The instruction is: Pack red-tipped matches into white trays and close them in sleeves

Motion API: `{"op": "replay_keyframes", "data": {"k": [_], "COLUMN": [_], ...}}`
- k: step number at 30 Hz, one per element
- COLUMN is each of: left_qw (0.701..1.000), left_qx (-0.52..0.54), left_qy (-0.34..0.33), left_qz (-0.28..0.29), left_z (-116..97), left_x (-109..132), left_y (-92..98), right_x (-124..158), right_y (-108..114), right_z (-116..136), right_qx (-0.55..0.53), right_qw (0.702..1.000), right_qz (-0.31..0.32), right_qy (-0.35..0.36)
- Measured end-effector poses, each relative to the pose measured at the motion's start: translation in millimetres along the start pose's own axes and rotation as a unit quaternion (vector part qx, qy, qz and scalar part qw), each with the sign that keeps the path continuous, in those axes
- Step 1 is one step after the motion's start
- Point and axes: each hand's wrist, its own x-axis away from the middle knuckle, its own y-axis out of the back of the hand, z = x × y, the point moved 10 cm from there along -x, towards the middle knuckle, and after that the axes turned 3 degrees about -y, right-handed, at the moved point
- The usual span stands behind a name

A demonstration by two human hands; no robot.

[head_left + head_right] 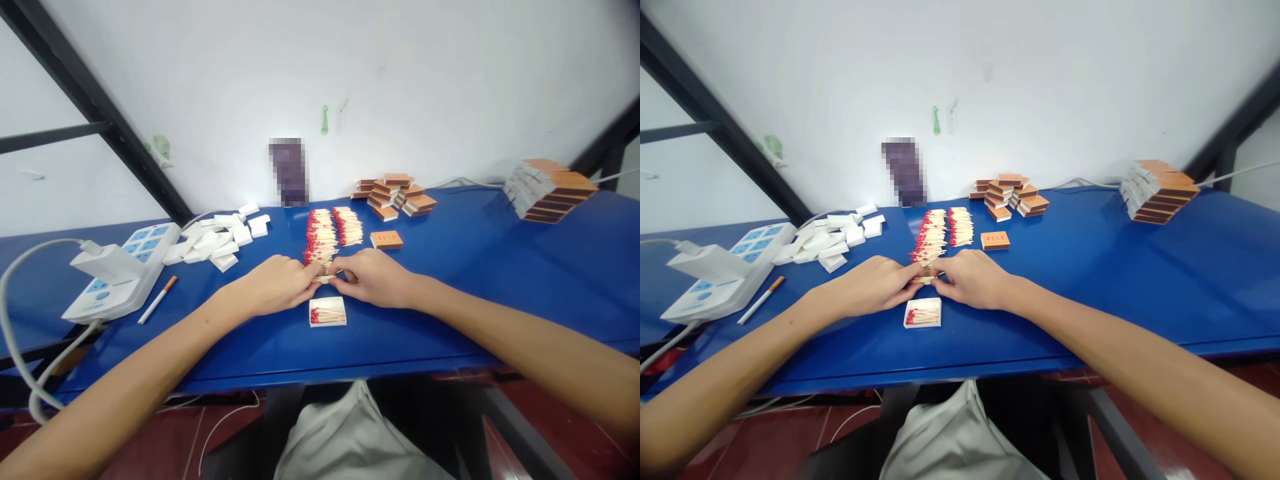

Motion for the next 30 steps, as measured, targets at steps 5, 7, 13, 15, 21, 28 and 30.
{"op": "replay_keyframes", "data": {"k": [5,7,13,15,21,28,30], "left_qw": [1.000,1.000,0.999,0.997,0.991,0.982,0.978], "left_qx": [0.005,0.009,0.048,0.081,0.130,0.181,0.203], "left_qy": [0.005,0.004,0.000,-0.007,-0.027,-0.028,-0.026], "left_qz": [0.010,0.006,0.001,0.008,0.027,0.040,0.032], "left_z": [0.1,0.4,-0.1,-4.7,-20.1,-18.7,-16.9], "left_x": [0.3,0.8,6.0,8.2,12.2,13.0,13.5], "left_y": [-0.7,0.8,16.1,22.4,26.9,22.7,24.9], "right_x": [-0.1,0.0,4.9,8.6,17.1,16.6,16.4], "right_y": [1.4,3.1,13.9,17.7,12.0,5.8,5.8], "right_z": [0.8,2.1,12.7,17.8,29.5,28.9,29.5], "right_qx": [0.004,0.001,-0.029,-0.038,-0.042,-0.046,-0.045], "right_qw": [1.000,1.000,0.999,0.999,0.998,0.998,0.997], "right_qz": [-0.002,-0.005,-0.023,-0.029,0.005,0.023,0.023], "right_qy": [0.002,0.003,0.019,0.027,0.051,0.047,0.053]}}
